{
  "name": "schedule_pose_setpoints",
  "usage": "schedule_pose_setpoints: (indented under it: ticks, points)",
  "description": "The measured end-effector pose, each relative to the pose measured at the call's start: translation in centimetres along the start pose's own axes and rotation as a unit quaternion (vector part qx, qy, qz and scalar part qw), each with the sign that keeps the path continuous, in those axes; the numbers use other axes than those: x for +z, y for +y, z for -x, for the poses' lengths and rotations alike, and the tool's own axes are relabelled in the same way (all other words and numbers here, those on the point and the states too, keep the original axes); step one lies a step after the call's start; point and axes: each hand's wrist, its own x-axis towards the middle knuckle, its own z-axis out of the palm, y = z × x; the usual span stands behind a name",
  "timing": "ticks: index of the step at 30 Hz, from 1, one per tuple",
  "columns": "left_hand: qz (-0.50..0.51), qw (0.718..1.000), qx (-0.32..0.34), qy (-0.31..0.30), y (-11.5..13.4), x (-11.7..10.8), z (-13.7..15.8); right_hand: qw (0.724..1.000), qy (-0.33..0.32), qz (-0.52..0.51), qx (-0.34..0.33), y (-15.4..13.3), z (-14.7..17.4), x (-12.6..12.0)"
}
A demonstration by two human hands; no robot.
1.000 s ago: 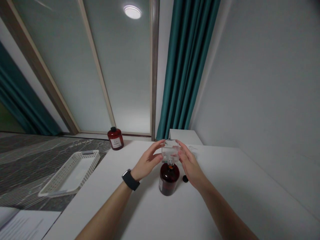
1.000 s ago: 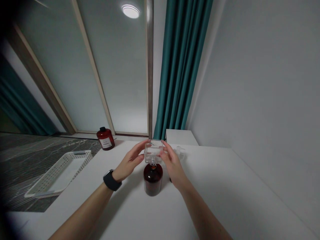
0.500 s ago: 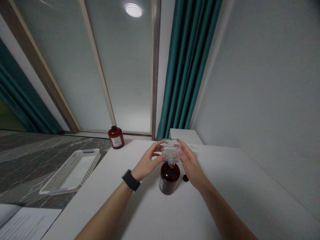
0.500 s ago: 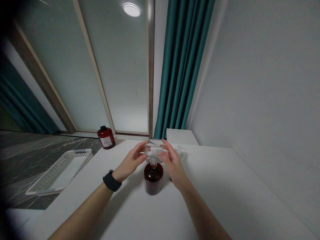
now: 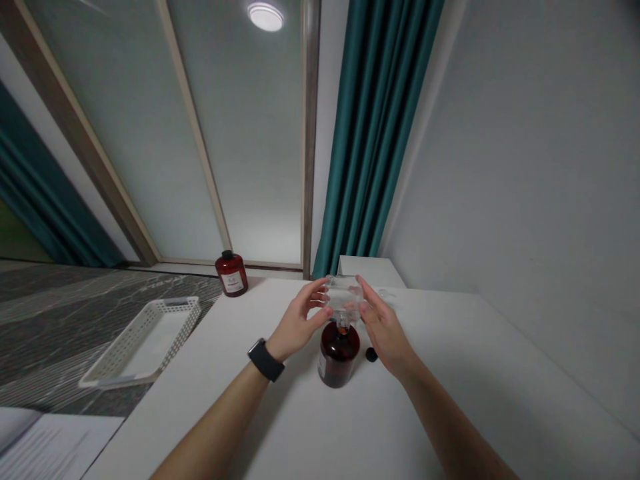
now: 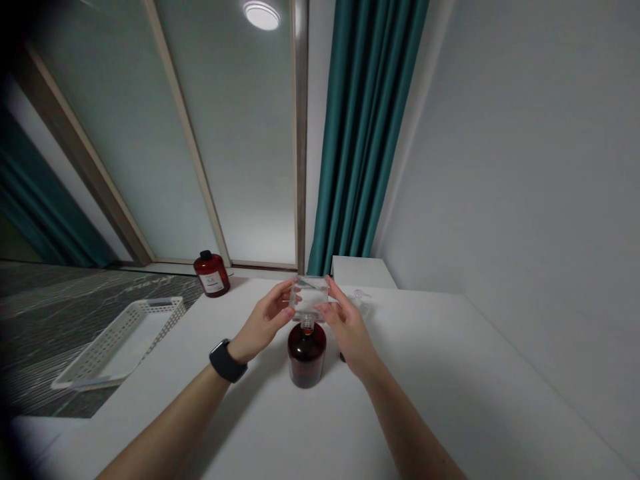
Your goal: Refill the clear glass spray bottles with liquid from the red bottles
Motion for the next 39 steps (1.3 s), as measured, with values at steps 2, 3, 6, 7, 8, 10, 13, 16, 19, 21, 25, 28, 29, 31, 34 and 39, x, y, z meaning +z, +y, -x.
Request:
schedule_pose_setpoints:
  ticks: [2, 3, 6, 7, 8, 10, 13, 16, 19, 21, 25, 28, 29, 31, 34, 39]
  points:
    - [0.002, 1.0, 0.003, 0.001, 0.0, 0.0, 0.0, 1.0, 0.004, -0.013, 0.001, 0.0, 0.0, 0.1]
    - [0.004, 1.0, 0.005, 0.001, 0.0, 0.0, 0.0, 1.0, 0.005, -0.017, 0.001, 0.0, 0.0, 0.1]
    - [0.008, 1.0, 0.007, -0.001, 0.1, -0.1, 0.1, 1.0, 0.002, -0.024, -0.004, -0.2, 0.1, 0.2]
    - [0.008, 1.0, 0.008, -0.003, 0.1, -0.1, 0.1, 1.0, 0.001, -0.023, -0.007, -0.3, 0.1, 0.2]
    - [0.008, 1.0, 0.009, -0.004, 0.1, -0.1, 0.1, 1.0, 0.0, -0.021, -0.01, -0.5, 0.1, 0.3]
    - [0.007, 1.0, 0.013, -0.006, 0.0, -0.1, 0.1, 1.0, 0.0, -0.014, -0.012, -0.8, 0.1, 0.3]
    - [0.003, 1.0, 0.022, -0.006, -0.1, -0.1, 0.1, 1.0, 0.003, -0.002, -0.014, -1.2, 0.1, 0.4]
    - [0.002, 1.0, 0.025, -0.005, -0.2, -0.1, 0.1, 1.0, 0.005, 0.004, -0.015, -1.1, 0.2, 0.4]
    - [0.005, 1.0, 0.027, -0.005, -0.2, -0.1, 0.1, 1.0, 0.008, -0.002, -0.016, -1.1, 0.2, 0.4]
    - [0.007, 1.0, 0.029, -0.007, -0.1, -0.1, 0.1, 1.0, 0.011, -0.004, -0.018, -1.1, 0.2, 0.4]
    - [0.008, 0.999, 0.031, -0.008, 0.0, 0.0, 0.1, 1.0, 0.014, -0.004, -0.02, -1.2, 0.2, 0.5]
    - [0.008, 0.999, 0.032, -0.005, 0.0, 0.1, 0.1, 1.0, 0.017, -0.002, -0.024, -1.1, 0.2, 0.4]
    - [0.007, 0.999, 0.034, -0.005, 0.0, 0.1, 0.1, 0.999, 0.019, -0.002, -0.026, -1.0, 0.2, 0.4]
    - [0.004, 0.999, 0.036, -0.006, 0.1, 0.1, 0.1, 0.999, 0.022, -0.002, -0.031, -0.8, 0.2, 0.3]
    - [0.003, 0.999, 0.037, -0.008, 0.2, 0.1, 0.1, 0.999, 0.023, 0.002, -0.037, -0.6, 0.2, 0.3]
    - [0.003, 0.999, 0.037, -0.007, 0.3, 0.1, 0.2, 0.999, 0.023, 0.004, -0.04, -0.7, 0.2, 0.3]
